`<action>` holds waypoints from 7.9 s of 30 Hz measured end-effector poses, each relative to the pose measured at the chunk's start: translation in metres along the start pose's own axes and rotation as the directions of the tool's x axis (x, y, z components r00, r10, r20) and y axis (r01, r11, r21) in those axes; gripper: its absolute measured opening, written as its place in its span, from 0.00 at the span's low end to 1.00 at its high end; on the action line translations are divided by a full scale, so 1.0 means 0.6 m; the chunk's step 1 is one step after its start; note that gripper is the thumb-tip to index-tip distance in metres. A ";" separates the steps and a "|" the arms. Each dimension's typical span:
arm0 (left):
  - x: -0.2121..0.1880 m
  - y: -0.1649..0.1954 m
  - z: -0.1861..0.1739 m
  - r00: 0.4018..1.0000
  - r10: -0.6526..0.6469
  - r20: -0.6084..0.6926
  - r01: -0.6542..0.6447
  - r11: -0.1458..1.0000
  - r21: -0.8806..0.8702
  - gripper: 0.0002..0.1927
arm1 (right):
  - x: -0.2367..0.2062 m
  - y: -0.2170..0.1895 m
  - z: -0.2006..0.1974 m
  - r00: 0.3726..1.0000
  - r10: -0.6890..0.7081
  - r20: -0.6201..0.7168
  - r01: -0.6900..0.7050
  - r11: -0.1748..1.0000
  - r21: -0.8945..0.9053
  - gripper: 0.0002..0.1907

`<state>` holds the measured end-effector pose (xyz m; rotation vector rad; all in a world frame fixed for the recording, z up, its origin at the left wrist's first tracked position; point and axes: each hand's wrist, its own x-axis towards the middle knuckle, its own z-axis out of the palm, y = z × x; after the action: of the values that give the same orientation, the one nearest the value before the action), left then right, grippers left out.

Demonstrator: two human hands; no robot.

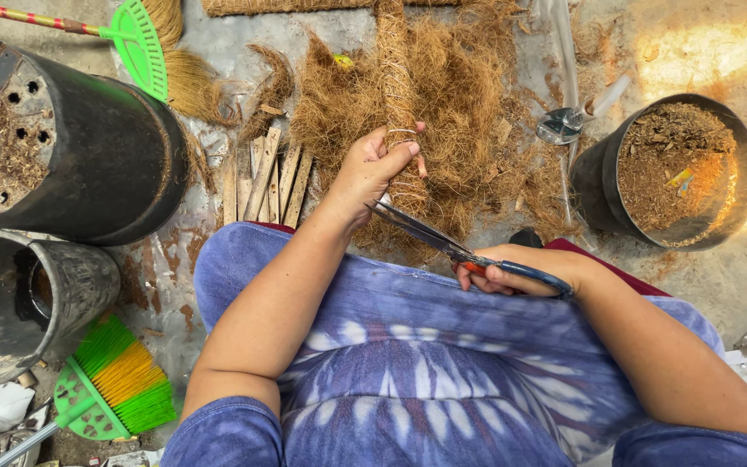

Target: The person uses shears to cut a wire coil wrapped around a bundle of coconut fibers. They then spray the fibers with a liquid from a bottle, gather the fibers, and place them onto a wooden broom handle.

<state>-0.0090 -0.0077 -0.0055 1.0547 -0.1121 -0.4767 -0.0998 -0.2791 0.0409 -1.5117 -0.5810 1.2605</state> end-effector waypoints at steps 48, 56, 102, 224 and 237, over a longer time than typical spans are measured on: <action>-0.005 -0.012 -0.004 0.992 -0.092 -0.091 0.102 0.989 0.107 0.18 | -0.021 -0.038 0.024 0.601 -0.584 -0.545 -0.515 0.238 -0.824 0.43; 0.000 -0.023 -0.004 0.991 -0.095 -0.094 0.103 0.991 0.087 0.18 | -0.013 -0.051 0.026 0.575 -0.561 -0.595 -0.605 0.199 -0.771 0.43; -0.012 -0.037 0.014 0.982 -0.014 -0.187 0.047 0.984 0.172 0.24 | -0.022 -0.010 0.024 0.585 -0.283 -0.760 -0.626 0.438 -0.645 0.42; -0.085 0.008 0.075 0.999 -0.033 -0.007 0.010 0.092 0.996 0.17 | -0.038 -0.006 -0.039 0.312 -0.504 -0.805 -0.881 0.164 -0.444 0.37; -0.079 -0.024 0.031 0.976 -0.206 0.070 0.150 0.870 0.469 0.18 | -0.046 0.017 -0.053 0.208 -0.262 -0.942 -0.841 0.445 -0.309 0.38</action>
<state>-0.0619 -0.0081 -0.0023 1.5147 -0.2438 -0.7033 -0.0822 -0.3190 0.0403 -3.0536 0.1616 -0.1123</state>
